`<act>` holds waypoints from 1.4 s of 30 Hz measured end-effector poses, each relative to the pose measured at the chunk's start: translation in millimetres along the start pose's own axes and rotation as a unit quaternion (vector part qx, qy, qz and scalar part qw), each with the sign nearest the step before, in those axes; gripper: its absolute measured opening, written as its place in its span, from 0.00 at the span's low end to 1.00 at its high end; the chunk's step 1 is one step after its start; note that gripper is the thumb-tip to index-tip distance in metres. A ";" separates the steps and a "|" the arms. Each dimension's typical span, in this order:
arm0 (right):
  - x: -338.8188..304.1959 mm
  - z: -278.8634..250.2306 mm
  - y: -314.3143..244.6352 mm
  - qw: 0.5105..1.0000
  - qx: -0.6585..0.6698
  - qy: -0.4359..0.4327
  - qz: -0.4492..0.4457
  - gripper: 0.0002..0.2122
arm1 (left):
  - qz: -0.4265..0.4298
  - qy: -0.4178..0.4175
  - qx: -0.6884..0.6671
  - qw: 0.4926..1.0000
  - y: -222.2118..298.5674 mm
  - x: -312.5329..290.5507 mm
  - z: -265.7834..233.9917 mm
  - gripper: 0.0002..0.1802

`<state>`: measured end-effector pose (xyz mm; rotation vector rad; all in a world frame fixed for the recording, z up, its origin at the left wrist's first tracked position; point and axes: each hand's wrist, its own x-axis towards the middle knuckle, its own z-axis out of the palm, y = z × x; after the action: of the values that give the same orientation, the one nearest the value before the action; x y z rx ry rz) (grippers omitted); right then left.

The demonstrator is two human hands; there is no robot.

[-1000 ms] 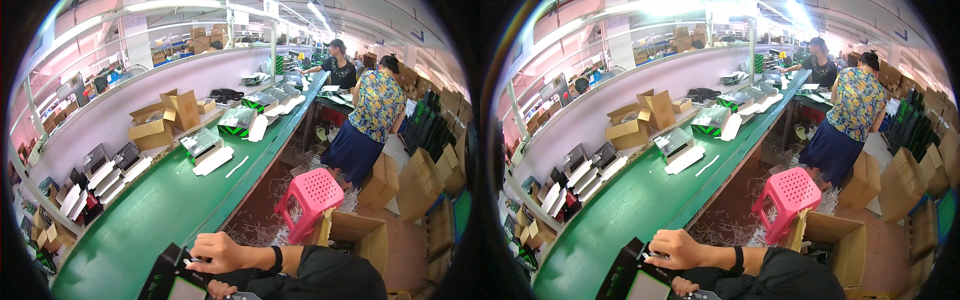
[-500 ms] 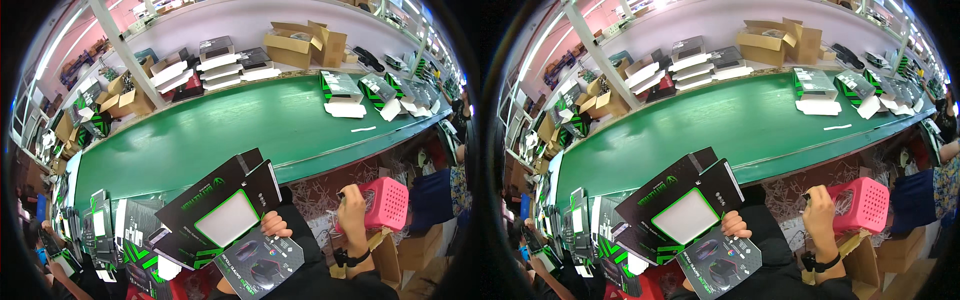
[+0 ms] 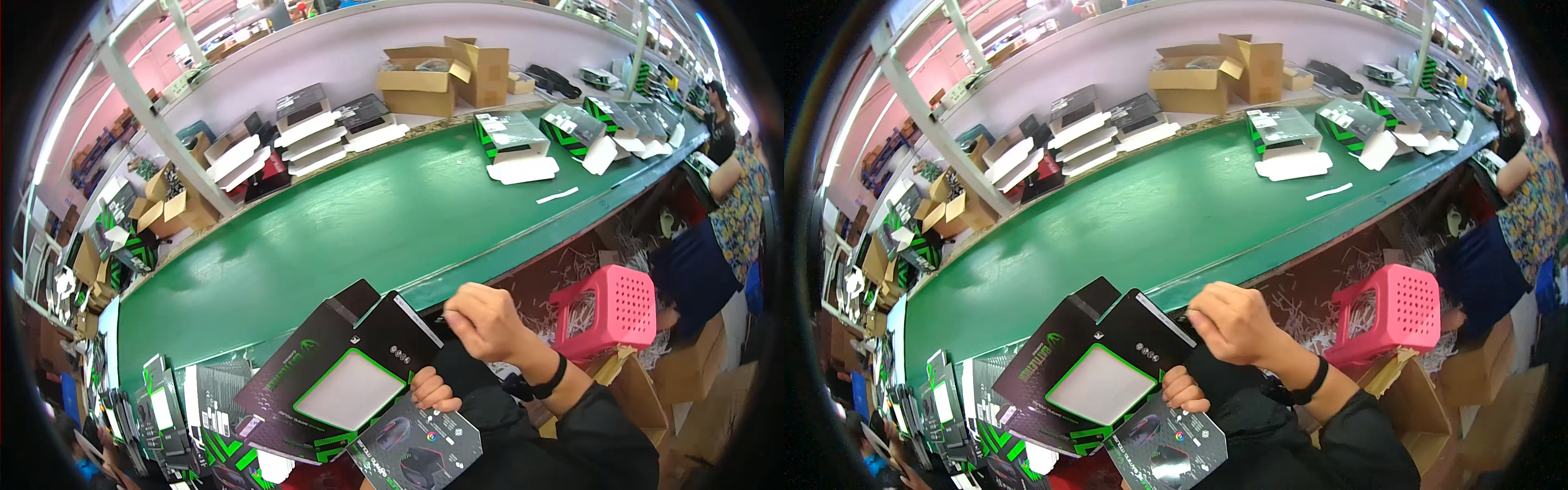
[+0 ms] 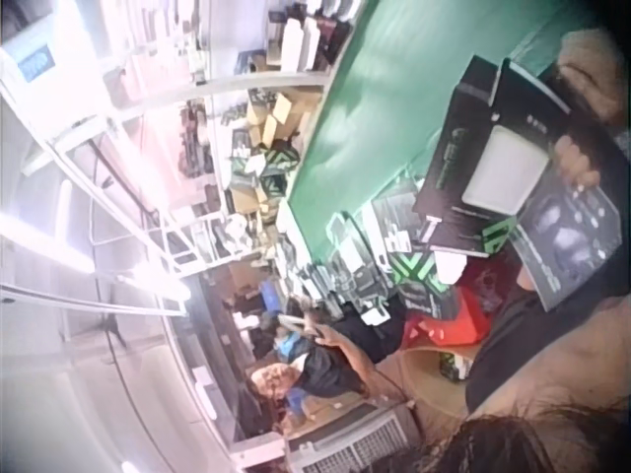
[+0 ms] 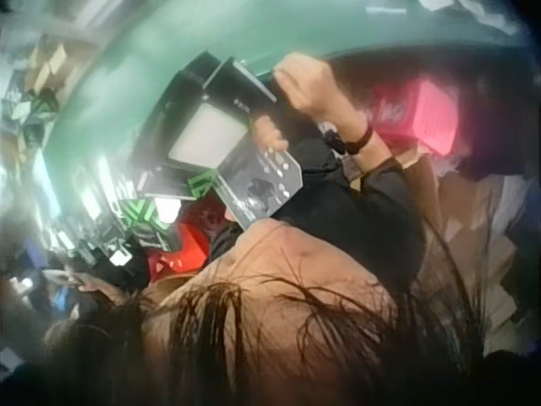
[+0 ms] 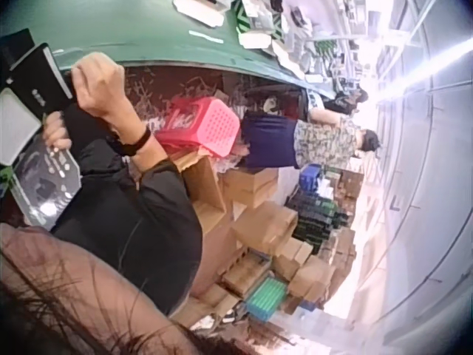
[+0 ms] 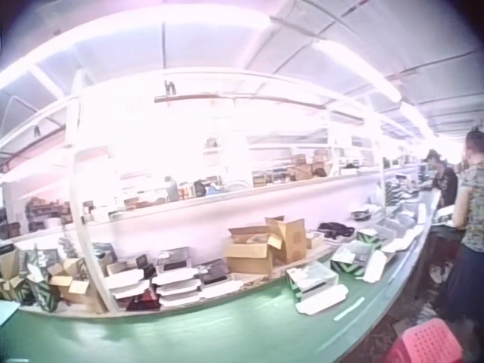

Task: Assembling and folding cardboard packaging for computer mice on a factory assembly line.

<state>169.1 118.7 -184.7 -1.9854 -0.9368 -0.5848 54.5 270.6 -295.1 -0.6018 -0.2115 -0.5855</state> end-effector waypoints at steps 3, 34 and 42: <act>9.4 14.8 3.6 1.000 0.012 0.014 -0.018 0.02 | 0.001 0.019 0.002 1.000 -0.5 -1.7 3.6 0.14; -8.1 41.2 24.4 0.997 -0.051 0.054 0.021 0.05 | -0.169 -0.086 -0.082 0.979 38.5 47.0 -86.6 0.12; -11.8 45.5 28.7 0.997 -0.065 0.037 0.026 0.05 | -0.115 -0.118 -0.059 0.985 71.8 8.4 -94.2 0.12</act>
<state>187.1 141.9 -231.3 -2.0821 -0.8176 -0.7000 104.6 259.4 -402.1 -0.7675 -0.4764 -0.7531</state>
